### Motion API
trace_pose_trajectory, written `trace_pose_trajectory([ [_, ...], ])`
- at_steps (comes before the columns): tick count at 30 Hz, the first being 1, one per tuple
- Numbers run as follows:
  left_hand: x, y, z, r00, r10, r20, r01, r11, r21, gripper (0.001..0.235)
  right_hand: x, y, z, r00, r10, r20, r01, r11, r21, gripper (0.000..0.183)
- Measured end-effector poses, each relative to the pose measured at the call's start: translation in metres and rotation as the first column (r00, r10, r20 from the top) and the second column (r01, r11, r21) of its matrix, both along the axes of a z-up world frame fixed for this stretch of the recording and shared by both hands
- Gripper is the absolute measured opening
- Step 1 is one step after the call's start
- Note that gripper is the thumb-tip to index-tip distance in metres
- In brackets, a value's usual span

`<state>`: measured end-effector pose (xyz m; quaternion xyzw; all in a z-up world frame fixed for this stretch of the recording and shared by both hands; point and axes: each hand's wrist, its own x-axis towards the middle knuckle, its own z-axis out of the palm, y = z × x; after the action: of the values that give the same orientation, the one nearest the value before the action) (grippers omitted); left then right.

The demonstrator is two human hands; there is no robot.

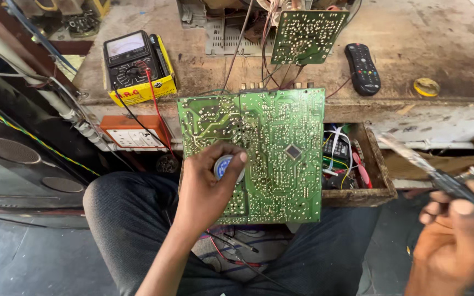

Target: The person is repairing a green circuit board by soldering components and testing connections with a multimeter. They use a soldering iron and solder to attach parts, then switch to multimeter probes to check electrical continuity.

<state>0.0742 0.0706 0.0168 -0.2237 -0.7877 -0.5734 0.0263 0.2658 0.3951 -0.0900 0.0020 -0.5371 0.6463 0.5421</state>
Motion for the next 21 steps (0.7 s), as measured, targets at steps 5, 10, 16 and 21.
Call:
trace_pose_trajectory([
  [5,0.003,-0.007,-0.017,0.997,-0.076,0.019,0.071,0.982,0.173,0.017,-0.009,-0.05,0.029,0.995,-0.092,-0.023,0.095,0.982,0.164,0.022],
  [10,0.005,-0.009,-0.018,0.997,-0.074,-0.034,0.077,0.989,0.127,0.016,-0.016,-0.075,0.041,0.982,-0.191,-0.002,0.181,0.926,0.332,0.027],
  [16,0.008,-0.005,-0.016,0.997,-0.026,-0.071,0.031,0.997,0.071,0.015,-0.015,-0.094,0.051,0.954,-0.277,0.111,0.218,0.901,0.375,0.027],
  [21,0.008,0.005,-0.018,0.998,0.0,-0.064,0.004,0.998,0.064,0.016,-0.019,-0.104,0.055,0.946,-0.306,0.106,0.252,0.902,0.349,0.028],
])
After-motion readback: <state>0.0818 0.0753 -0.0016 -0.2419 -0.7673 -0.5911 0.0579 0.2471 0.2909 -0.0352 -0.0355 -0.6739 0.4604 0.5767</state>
